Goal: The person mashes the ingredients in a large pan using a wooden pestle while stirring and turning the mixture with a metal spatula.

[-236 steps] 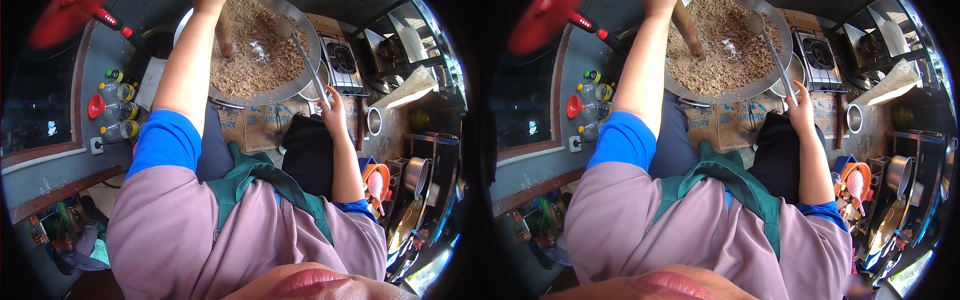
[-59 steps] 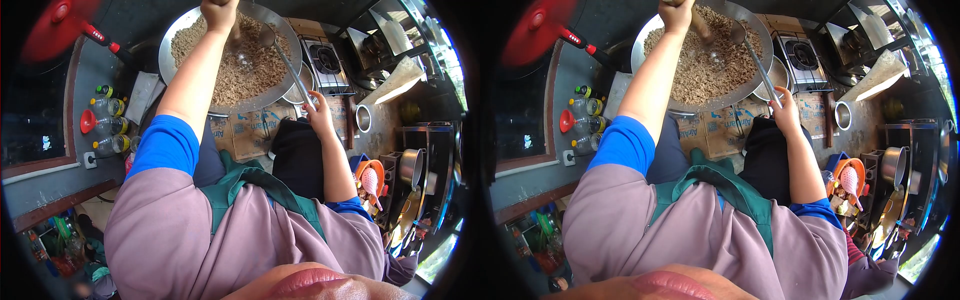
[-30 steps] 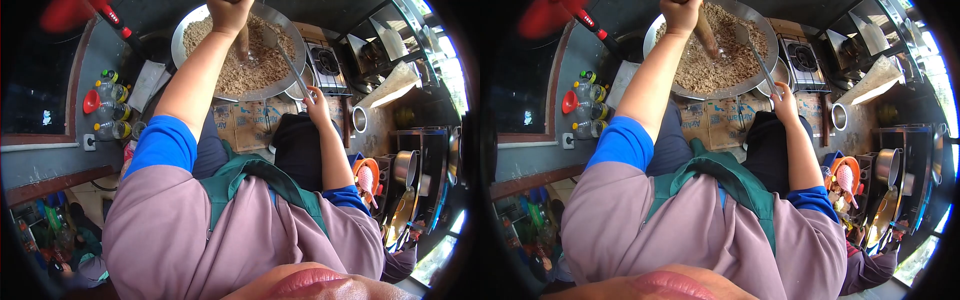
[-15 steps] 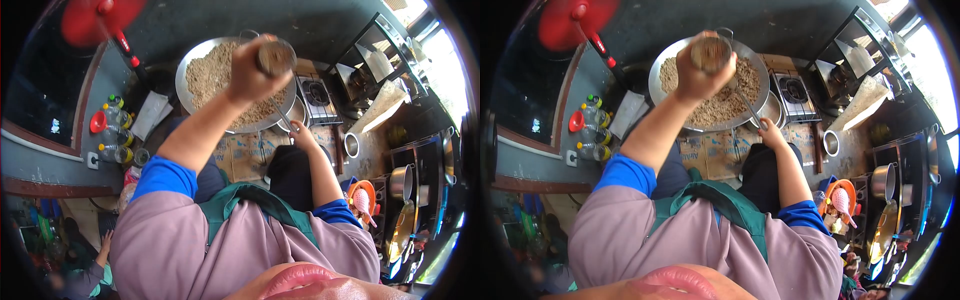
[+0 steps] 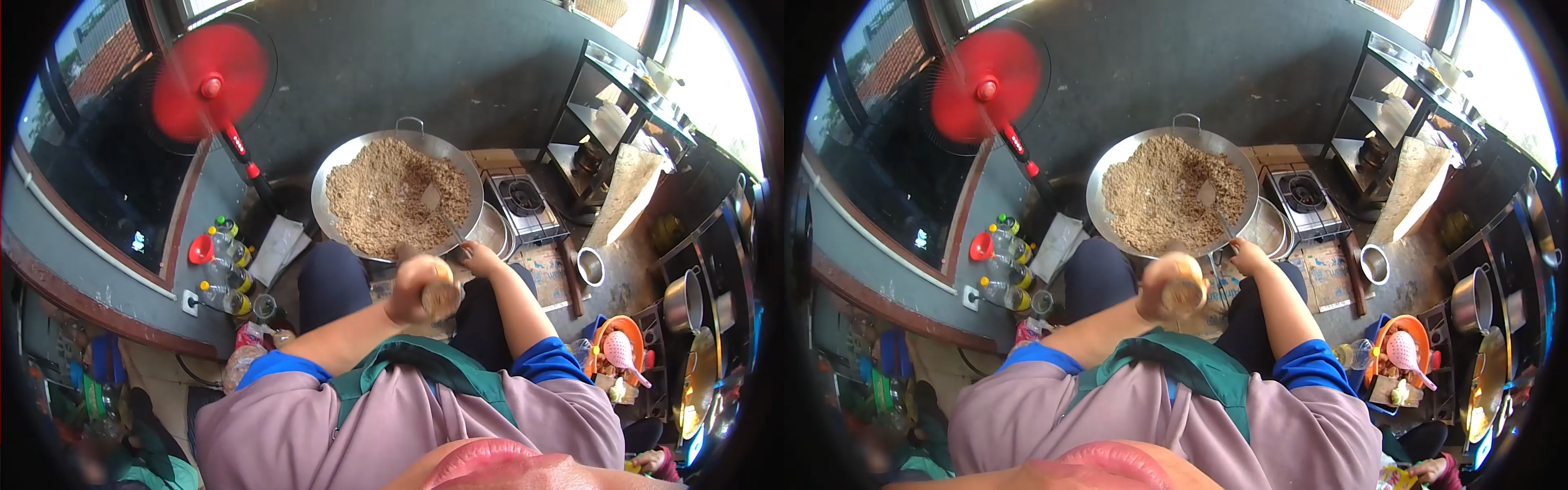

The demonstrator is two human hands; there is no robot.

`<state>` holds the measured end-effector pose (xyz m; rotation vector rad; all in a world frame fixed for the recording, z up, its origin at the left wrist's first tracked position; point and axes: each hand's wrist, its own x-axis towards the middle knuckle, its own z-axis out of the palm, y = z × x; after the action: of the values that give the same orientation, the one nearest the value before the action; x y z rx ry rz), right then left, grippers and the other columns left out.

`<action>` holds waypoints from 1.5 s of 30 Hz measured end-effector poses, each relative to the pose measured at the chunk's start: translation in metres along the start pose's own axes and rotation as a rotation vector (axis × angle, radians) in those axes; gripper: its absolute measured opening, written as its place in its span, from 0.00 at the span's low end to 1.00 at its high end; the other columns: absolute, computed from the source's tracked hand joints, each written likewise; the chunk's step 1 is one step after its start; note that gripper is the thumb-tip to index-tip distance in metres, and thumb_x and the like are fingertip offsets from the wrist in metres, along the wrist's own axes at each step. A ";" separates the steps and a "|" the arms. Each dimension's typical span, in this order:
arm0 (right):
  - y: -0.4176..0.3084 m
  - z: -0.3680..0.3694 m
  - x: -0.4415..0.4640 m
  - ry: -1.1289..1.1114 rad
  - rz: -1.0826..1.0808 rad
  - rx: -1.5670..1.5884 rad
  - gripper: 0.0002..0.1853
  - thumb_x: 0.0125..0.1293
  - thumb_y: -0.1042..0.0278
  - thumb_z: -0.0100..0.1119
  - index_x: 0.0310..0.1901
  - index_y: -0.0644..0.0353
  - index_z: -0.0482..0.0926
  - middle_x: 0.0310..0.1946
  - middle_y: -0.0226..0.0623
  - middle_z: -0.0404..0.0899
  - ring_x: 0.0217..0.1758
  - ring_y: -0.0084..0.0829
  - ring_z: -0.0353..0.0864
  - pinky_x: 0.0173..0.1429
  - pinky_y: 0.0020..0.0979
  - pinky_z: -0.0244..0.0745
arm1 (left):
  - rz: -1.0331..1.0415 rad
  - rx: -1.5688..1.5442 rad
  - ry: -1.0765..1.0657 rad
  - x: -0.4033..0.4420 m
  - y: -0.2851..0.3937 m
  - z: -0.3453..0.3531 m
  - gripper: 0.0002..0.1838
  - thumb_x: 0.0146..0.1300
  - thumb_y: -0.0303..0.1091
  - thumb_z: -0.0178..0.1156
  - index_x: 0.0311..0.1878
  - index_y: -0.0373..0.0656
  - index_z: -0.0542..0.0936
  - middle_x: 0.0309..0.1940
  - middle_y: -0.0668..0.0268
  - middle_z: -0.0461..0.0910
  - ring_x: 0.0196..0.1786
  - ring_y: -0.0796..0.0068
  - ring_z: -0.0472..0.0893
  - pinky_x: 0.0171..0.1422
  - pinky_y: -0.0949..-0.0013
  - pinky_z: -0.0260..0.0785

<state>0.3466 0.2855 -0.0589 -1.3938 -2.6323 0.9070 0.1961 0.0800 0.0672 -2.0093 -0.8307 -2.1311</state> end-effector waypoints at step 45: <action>-0.027 0.006 -0.057 -0.046 -0.015 -0.235 0.23 0.61 0.68 0.56 0.59 0.45 0.80 0.51 0.43 0.84 0.55 0.43 0.82 0.61 0.40 0.76 | -0.251 0.067 -0.475 -0.087 0.034 0.006 0.17 0.43 0.27 0.71 0.38 0.47 0.78 0.38 0.64 0.81 0.46 0.58 0.80 0.57 0.57 0.67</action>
<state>0.3589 0.2271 -0.0365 -1.4114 -2.8577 0.6534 0.2269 0.0287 -0.0042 -2.5335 -1.2574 -1.7113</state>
